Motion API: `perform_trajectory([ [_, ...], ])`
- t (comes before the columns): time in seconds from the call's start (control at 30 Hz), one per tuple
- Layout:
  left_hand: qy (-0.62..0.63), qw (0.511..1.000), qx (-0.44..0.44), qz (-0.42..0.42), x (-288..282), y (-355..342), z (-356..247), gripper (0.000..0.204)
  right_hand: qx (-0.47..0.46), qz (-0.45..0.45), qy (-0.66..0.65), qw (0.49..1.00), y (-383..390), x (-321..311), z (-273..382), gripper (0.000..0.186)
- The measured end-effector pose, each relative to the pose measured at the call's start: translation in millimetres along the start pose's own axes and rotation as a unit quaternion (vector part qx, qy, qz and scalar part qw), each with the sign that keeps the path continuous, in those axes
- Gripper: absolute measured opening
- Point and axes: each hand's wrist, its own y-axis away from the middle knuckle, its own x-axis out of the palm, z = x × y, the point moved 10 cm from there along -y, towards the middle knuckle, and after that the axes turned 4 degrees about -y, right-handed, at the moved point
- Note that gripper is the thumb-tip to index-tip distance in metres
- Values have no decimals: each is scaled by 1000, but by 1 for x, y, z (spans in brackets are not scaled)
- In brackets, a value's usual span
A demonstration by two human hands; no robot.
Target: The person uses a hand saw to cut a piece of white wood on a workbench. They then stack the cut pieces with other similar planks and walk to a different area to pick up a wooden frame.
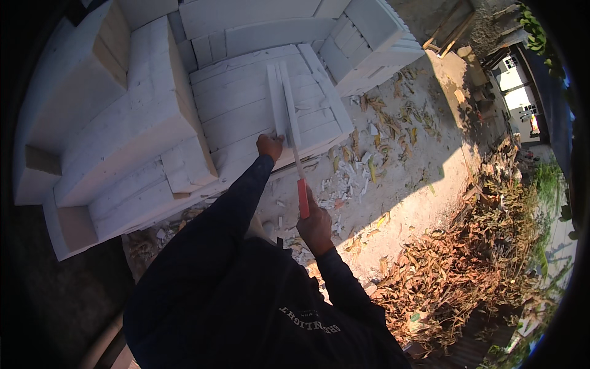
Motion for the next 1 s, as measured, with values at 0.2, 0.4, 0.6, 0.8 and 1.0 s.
perform_trajectory([
  [0.2,-29,999,12,20,1,-1,1,40,19,-1,-168,986,-9,-28,-12,37],
  [0.4,-13,999,28,43,12,1,8,37,46,-23,-186,981,-15,-43,-12,19],
  [0.6,35,998,6,51,14,2,15,42,87,-29,-210,973,-35,-30,-21,21],
  [0.8,10,999,29,45,11,-6,19,46,73,-43,-226,970,-55,-29,-13,22],
  [1.0,26,998,29,47,4,4,2,45,97,-27,-241,965,-58,-18,-26,20],
])
